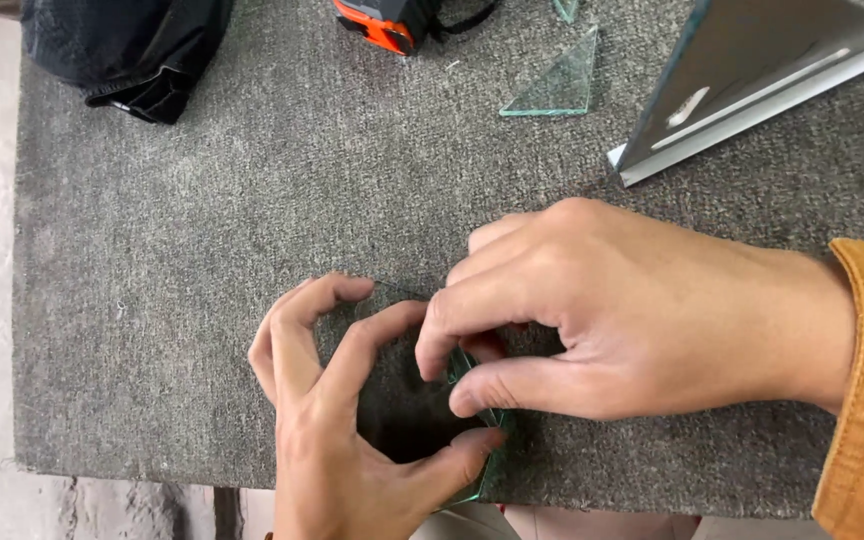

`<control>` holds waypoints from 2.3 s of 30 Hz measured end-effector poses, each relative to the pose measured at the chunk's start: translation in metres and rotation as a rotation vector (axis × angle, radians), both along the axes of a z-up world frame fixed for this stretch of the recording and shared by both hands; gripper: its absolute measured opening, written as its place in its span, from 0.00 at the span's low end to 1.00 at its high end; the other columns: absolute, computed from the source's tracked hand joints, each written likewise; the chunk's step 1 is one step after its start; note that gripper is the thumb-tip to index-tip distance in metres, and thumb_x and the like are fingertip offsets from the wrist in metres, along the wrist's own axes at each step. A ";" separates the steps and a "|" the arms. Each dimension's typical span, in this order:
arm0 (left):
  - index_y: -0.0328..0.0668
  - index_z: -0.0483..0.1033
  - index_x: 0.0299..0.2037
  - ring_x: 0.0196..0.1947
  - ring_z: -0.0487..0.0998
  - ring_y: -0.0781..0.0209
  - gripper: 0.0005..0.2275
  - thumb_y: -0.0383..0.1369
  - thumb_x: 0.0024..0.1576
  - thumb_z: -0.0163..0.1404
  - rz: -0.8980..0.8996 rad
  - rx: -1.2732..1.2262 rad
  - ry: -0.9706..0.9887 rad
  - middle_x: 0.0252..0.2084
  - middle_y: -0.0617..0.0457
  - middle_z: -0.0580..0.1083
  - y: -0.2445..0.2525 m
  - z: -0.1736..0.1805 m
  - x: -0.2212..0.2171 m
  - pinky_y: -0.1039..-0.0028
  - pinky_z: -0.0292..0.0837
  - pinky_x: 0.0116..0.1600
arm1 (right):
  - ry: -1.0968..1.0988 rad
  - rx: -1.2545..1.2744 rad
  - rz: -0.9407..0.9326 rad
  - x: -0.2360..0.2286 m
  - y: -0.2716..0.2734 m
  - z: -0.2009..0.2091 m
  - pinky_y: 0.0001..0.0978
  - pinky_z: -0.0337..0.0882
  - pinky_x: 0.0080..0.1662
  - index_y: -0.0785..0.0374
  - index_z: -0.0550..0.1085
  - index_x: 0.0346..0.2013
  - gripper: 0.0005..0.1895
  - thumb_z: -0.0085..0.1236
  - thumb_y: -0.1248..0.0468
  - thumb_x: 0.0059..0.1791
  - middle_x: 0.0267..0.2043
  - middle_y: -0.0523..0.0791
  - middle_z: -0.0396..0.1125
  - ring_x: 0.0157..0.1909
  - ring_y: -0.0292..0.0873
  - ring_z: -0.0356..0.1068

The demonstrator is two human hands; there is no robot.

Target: Applying adhesive to a small glass piece and attaching it to a larger glass plate using a speed square for alignment.

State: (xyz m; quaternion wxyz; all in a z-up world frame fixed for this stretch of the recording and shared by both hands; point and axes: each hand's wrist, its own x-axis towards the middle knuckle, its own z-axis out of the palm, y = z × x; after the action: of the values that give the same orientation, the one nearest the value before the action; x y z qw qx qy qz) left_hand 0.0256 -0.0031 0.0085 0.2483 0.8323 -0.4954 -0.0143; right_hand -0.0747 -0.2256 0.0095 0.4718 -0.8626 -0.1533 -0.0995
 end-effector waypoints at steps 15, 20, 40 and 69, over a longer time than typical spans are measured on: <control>0.54 0.82 0.53 0.71 0.65 0.40 0.38 0.53 0.29 0.76 0.026 0.028 -0.047 0.65 0.45 0.67 0.001 -0.005 0.001 0.47 0.59 0.76 | -0.024 -0.001 0.082 0.003 0.000 -0.005 0.36 0.72 0.41 0.51 0.79 0.41 0.05 0.58 0.57 0.57 0.33 0.36 0.76 0.36 0.42 0.73; 0.54 0.81 0.55 0.70 0.65 0.41 0.41 0.57 0.29 0.77 0.019 0.037 -0.027 0.65 0.45 0.67 0.004 -0.004 0.003 0.47 0.59 0.76 | -0.050 -0.029 0.101 0.002 -0.001 -0.002 0.36 0.71 0.42 0.51 0.78 0.40 0.06 0.57 0.57 0.59 0.33 0.37 0.74 0.35 0.42 0.71; 0.52 0.83 0.55 0.70 0.64 0.36 0.33 0.62 0.44 0.62 -0.018 -0.029 -0.060 0.64 0.43 0.66 0.003 -0.005 0.002 0.44 0.58 0.77 | 0.003 -0.087 0.121 0.004 -0.001 -0.003 0.37 0.70 0.40 0.50 0.79 0.41 0.06 0.56 0.56 0.59 0.35 0.36 0.74 0.37 0.43 0.71; 0.53 0.83 0.55 0.70 0.63 0.35 0.33 0.58 0.40 0.71 -0.017 -0.016 -0.052 0.65 0.43 0.66 0.004 -0.007 0.003 0.42 0.61 0.77 | 0.003 -0.098 0.125 0.004 -0.001 -0.005 0.39 0.71 0.42 0.52 0.78 0.42 0.08 0.54 0.56 0.60 0.36 0.38 0.74 0.39 0.45 0.71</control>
State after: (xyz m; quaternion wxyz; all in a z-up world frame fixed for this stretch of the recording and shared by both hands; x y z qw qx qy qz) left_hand 0.0291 0.0013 0.0013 0.2419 0.8261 -0.5089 0.0089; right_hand -0.0711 -0.2267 0.0040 0.4346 -0.8735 -0.2107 -0.0608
